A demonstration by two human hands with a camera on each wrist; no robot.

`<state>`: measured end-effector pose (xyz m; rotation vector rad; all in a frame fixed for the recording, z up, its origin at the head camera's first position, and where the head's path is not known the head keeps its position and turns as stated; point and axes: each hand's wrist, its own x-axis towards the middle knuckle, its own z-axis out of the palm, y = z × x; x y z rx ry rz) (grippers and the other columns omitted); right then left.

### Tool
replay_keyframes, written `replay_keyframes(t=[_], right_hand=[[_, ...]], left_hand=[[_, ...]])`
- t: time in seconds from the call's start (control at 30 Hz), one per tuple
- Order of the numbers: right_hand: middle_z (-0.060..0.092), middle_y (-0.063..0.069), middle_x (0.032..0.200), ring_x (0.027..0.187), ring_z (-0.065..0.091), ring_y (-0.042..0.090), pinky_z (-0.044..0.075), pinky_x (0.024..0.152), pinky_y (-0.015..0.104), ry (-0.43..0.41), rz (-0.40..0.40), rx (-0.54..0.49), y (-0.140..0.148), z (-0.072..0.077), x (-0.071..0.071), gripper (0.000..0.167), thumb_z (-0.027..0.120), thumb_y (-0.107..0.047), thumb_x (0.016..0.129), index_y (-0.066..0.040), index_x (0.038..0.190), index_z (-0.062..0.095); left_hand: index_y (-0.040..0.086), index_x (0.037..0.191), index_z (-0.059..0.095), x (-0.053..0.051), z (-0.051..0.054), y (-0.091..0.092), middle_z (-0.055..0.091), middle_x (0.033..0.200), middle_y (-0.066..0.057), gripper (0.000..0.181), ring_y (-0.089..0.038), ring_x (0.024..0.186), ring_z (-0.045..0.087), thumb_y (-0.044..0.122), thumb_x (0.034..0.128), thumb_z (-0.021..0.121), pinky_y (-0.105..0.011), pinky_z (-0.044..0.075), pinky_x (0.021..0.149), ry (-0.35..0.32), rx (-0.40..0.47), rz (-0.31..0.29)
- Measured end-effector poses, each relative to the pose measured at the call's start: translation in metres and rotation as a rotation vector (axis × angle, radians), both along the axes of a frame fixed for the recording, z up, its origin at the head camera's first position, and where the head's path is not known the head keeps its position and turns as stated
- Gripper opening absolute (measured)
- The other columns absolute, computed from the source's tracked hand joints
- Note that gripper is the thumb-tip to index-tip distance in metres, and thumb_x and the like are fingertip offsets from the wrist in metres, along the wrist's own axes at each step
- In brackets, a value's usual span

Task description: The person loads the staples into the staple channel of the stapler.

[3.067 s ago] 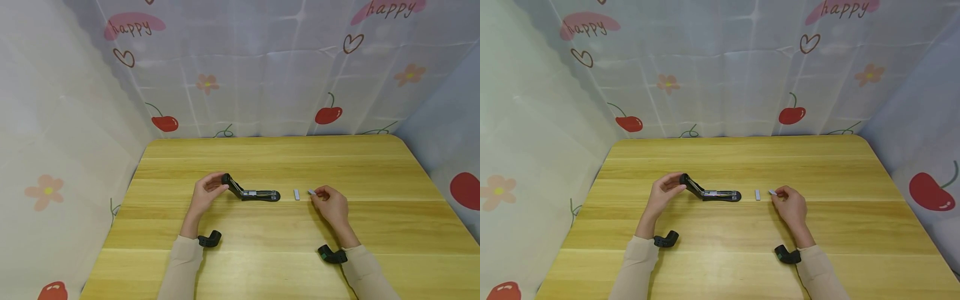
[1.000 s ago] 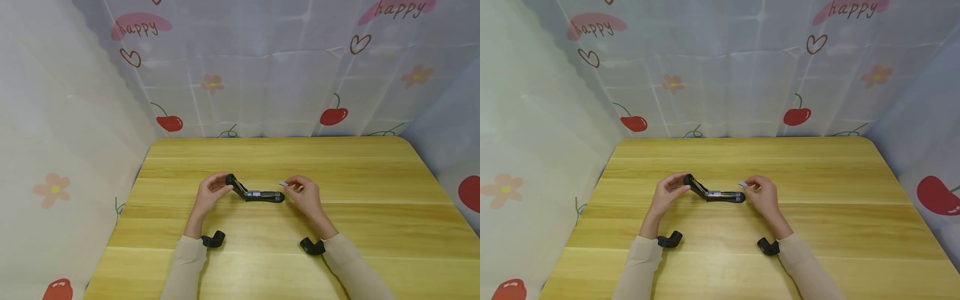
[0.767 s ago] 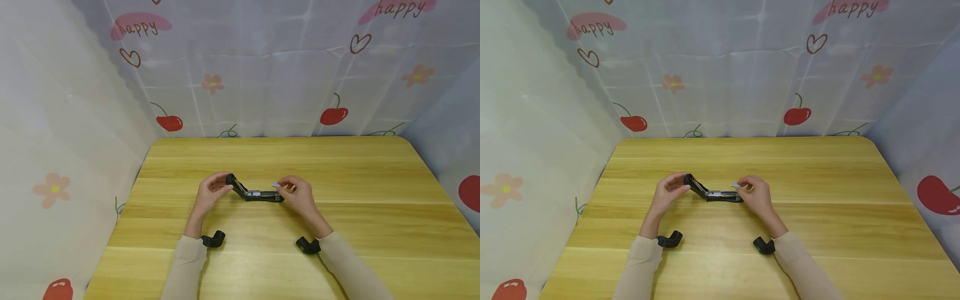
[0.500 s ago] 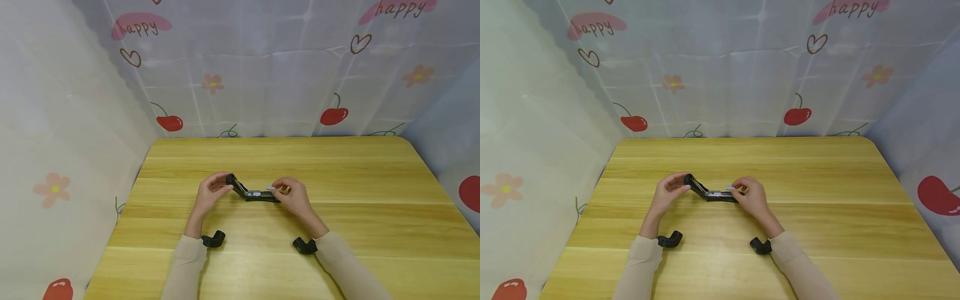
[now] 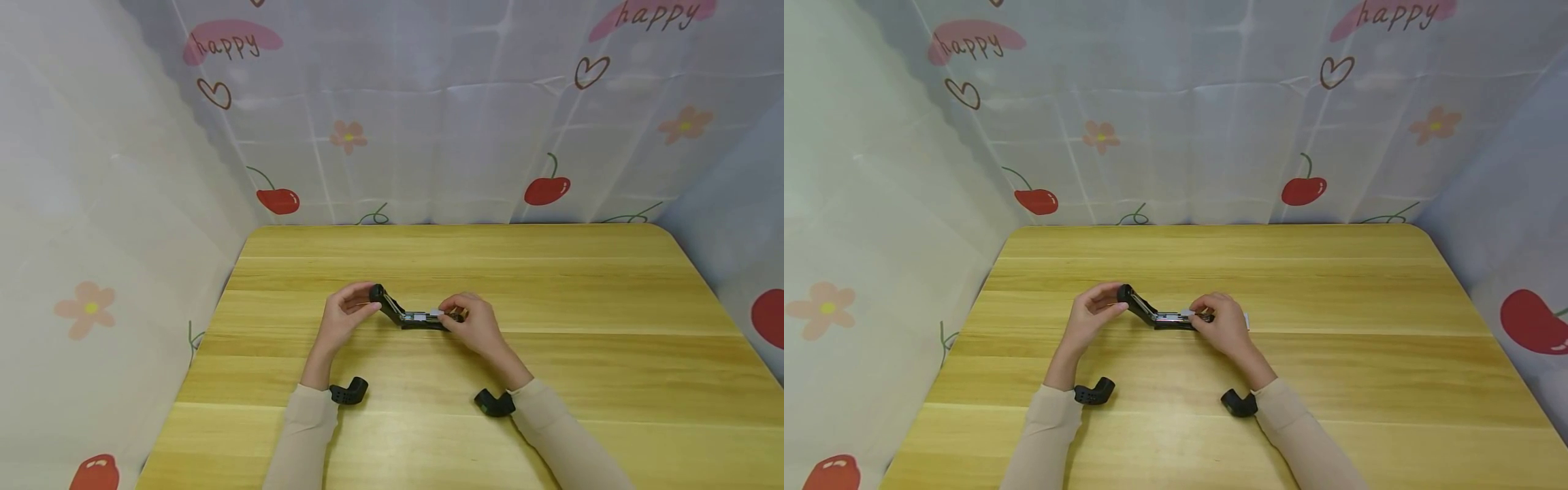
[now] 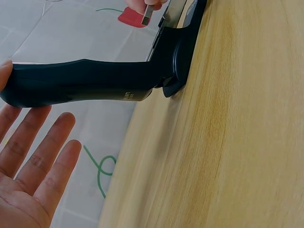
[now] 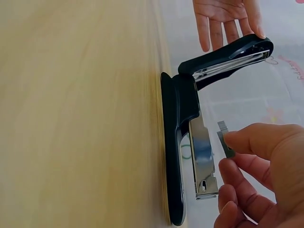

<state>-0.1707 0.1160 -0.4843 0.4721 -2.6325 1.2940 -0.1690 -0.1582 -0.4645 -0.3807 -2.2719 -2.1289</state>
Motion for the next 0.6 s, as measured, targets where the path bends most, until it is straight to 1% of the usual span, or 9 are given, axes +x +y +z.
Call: replay_keyframes(t=[0.27, 0.6], right_hand=[[0.069, 0.003, 0.083, 0.075, 0.057, 0.017, 0.046, 0.066, 0.03, 0.015, -0.003, 0.044, -0.0014, -0.0009, 0.0001, 0.009, 0.078, -0.009, 0.08, -0.009, 0.088, 0.075], [0.069, 0.001, 0.083, 0.077, 0.057, 0.018, 0.046, 0.07, 0.033, 0.006, -0.005, 0.093, -0.0021, -0.0016, -0.0017, 0.01, 0.08, -0.011, 0.079, -0.012, 0.088, 0.075]], left_hand=[[-0.002, 0.126, 0.061, -0.0002, 0.0001, 0.0003, 0.063, 0.116, -0.027, 0.039, -0.011, 0.098, 0.064, 0.004, 0.088, 0.07, -0.022, 0.055, 0.086, -0.004, -0.001, 0.001], [-0.003, 0.125, 0.062, 0.0007, 0.0012, 0.0008, 0.063, 0.116, -0.027, 0.039, -0.017, 0.099, 0.064, 0.003, 0.0876, 0.071, -0.023, 0.055, 0.086, 0.002, 0.008, -0.001]])
